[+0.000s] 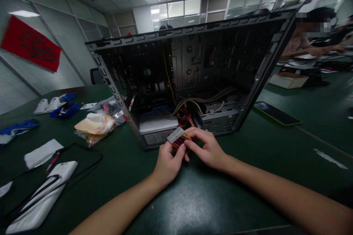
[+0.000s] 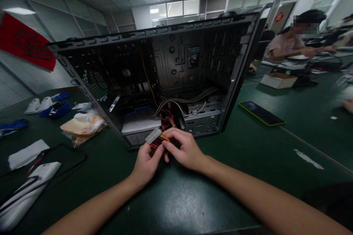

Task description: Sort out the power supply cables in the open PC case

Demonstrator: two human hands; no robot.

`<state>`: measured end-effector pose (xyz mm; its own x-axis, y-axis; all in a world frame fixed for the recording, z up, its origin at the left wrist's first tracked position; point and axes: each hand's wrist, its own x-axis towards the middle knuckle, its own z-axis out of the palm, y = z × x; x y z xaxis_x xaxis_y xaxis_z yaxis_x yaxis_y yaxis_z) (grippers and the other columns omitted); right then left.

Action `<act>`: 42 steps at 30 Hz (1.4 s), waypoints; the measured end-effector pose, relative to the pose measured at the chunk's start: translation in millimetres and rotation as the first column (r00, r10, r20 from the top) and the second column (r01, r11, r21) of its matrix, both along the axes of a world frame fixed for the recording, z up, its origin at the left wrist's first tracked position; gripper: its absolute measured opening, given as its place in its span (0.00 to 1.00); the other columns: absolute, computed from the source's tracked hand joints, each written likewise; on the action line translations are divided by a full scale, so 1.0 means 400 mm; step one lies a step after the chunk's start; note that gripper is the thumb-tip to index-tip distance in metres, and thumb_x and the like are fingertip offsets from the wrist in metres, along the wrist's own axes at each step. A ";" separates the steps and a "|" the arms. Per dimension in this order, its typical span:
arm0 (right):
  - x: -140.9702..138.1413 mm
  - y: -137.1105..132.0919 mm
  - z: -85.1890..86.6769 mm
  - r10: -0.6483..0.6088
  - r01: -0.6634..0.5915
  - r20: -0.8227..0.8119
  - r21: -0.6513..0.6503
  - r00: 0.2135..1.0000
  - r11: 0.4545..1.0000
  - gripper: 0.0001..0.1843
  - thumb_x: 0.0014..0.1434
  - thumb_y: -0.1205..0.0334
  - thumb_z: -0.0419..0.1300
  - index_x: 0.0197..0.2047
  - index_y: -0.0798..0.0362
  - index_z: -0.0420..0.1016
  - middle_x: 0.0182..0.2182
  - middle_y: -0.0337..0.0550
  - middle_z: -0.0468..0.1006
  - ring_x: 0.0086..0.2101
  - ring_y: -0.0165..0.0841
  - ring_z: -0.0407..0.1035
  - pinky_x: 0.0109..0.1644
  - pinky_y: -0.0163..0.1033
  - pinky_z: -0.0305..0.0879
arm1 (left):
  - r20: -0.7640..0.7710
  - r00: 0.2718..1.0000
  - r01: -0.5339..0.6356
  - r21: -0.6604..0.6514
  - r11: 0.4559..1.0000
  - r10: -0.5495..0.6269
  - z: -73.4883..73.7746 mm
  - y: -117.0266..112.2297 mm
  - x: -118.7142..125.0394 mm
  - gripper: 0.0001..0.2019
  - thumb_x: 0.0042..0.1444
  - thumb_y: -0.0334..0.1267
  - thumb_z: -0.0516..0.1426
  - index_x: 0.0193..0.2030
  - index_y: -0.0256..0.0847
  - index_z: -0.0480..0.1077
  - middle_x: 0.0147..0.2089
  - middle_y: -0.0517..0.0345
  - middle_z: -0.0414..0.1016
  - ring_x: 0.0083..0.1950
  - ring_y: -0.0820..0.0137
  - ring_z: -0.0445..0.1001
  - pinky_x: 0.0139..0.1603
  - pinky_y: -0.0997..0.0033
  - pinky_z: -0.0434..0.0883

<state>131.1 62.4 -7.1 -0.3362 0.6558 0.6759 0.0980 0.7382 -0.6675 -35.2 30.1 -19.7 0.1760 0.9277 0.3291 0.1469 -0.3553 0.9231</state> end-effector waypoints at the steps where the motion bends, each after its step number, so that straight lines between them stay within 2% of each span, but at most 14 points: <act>1: 0.001 0.001 -0.001 0.002 -0.002 0.009 0.006 1.000 1.000 0.05 0.65 0.63 0.58 0.38 0.52 0.73 0.37 0.45 0.78 0.38 0.34 0.74 0.44 0.38 0.70 | -0.018 1.000 0.001 0.004 1.000 -0.001 0.001 0.001 -0.001 0.12 0.65 0.43 0.55 0.40 0.35 0.72 0.24 0.59 0.73 0.27 0.70 0.72 0.34 0.72 0.70; 4: 0.002 0.003 -0.003 0.008 -0.008 0.034 0.028 0.999 1.000 0.04 0.65 0.63 0.58 0.39 0.52 0.72 0.37 0.46 0.78 0.39 0.35 0.73 0.45 0.39 0.70 | -0.047 0.999 -0.010 0.000 1.000 0.010 0.003 0.004 -0.002 0.10 0.60 0.42 0.59 0.37 0.35 0.74 0.25 0.57 0.74 0.27 0.69 0.73 0.34 0.72 0.70; 11: 0.007 0.004 -0.006 0.034 -0.035 0.044 0.036 0.998 0.999 0.04 0.65 0.62 0.58 0.39 0.52 0.72 0.37 0.46 0.78 0.38 0.35 0.73 0.43 0.39 0.70 | 0.115 0.993 0.024 -0.075 0.997 -0.015 0.008 0.004 0.003 0.16 0.59 0.47 0.61 0.30 0.34 0.73 0.24 0.55 0.74 0.27 0.69 0.72 0.35 0.71 0.70; 18: 0.000 -0.003 -0.005 -0.043 0.044 -0.005 0.039 0.999 0.998 0.05 0.66 0.61 0.57 0.39 0.52 0.74 0.33 0.43 0.78 0.34 0.33 0.73 0.40 0.38 0.71 | 0.190 0.982 -0.006 -0.081 0.997 0.021 0.019 -0.006 0.008 0.16 0.61 0.47 0.60 0.41 0.33 0.75 0.25 0.58 0.74 0.26 0.71 0.72 0.32 0.72 0.70; 22: -0.006 -0.009 -0.001 -0.061 0.061 -0.015 0.044 0.998 0.997 0.04 0.65 0.62 0.58 0.40 0.52 0.74 0.34 0.43 0.79 0.35 0.34 0.74 0.41 0.37 0.71 | 0.130 0.990 -0.047 -0.008 0.999 0.048 0.004 -0.004 0.000 0.14 0.63 0.45 0.58 0.43 0.34 0.74 0.24 0.60 0.73 0.24 0.72 0.71 0.31 0.74 0.69; 27: -0.005 -0.005 0.001 -0.045 0.047 -0.027 0.065 0.999 0.997 0.04 0.64 0.62 0.59 0.39 0.52 0.75 0.36 0.46 0.80 0.37 0.35 0.75 0.43 0.39 0.73 | 0.016 0.999 -0.049 0.037 0.998 0.048 -0.007 0.005 -0.009 0.13 0.62 0.44 0.59 0.36 0.34 0.74 0.23 0.59 0.73 0.25 0.71 0.72 0.32 0.73 0.69; 34: -0.004 -0.006 0.000 -0.042 0.043 -0.041 0.037 0.998 0.998 0.06 0.65 0.61 0.59 0.37 0.52 0.76 0.36 0.46 0.81 0.37 0.35 0.76 0.44 0.40 0.74 | 0.051 0.997 -0.057 0.018 0.998 0.056 -0.007 -0.003 0.000 0.14 0.64 0.46 0.56 0.43 0.35 0.72 0.25 0.60 0.72 0.25 0.72 0.71 0.30 0.74 0.68; 39: -0.003 -0.006 0.003 -0.031 0.033 -0.042 0.056 0.999 0.998 0.06 0.65 0.63 0.58 0.38 0.52 0.76 0.38 0.46 0.82 0.38 0.35 0.77 0.45 0.40 0.74 | 0.078 0.994 -0.075 -0.003 0.997 0.075 -0.017 -0.002 0.002 0.15 0.62 0.48 0.57 0.41 0.35 0.72 0.25 0.59 0.72 0.25 0.72 0.70 0.29 0.74 0.69; 42: -0.002 -0.003 0.002 -0.030 0.033 -0.036 0.067 0.999 0.997 0.05 0.65 0.64 0.59 0.38 0.52 0.76 0.37 0.46 0.81 0.39 0.35 0.77 0.45 0.40 0.74 | 0.089 0.993 -0.072 -0.034 0.997 0.075 -0.011 0.001 0.003 0.15 0.60 0.47 0.60 0.38 0.34 0.73 0.25 0.59 0.72 0.26 0.72 0.70 0.30 0.74 0.69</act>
<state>130.2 61.1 -6.1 -0.2918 0.6183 0.7297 0.0996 0.7784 -0.6198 -33.8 30.4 -24.0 0.0774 0.9468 0.3123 0.0870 -0.3184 0.9439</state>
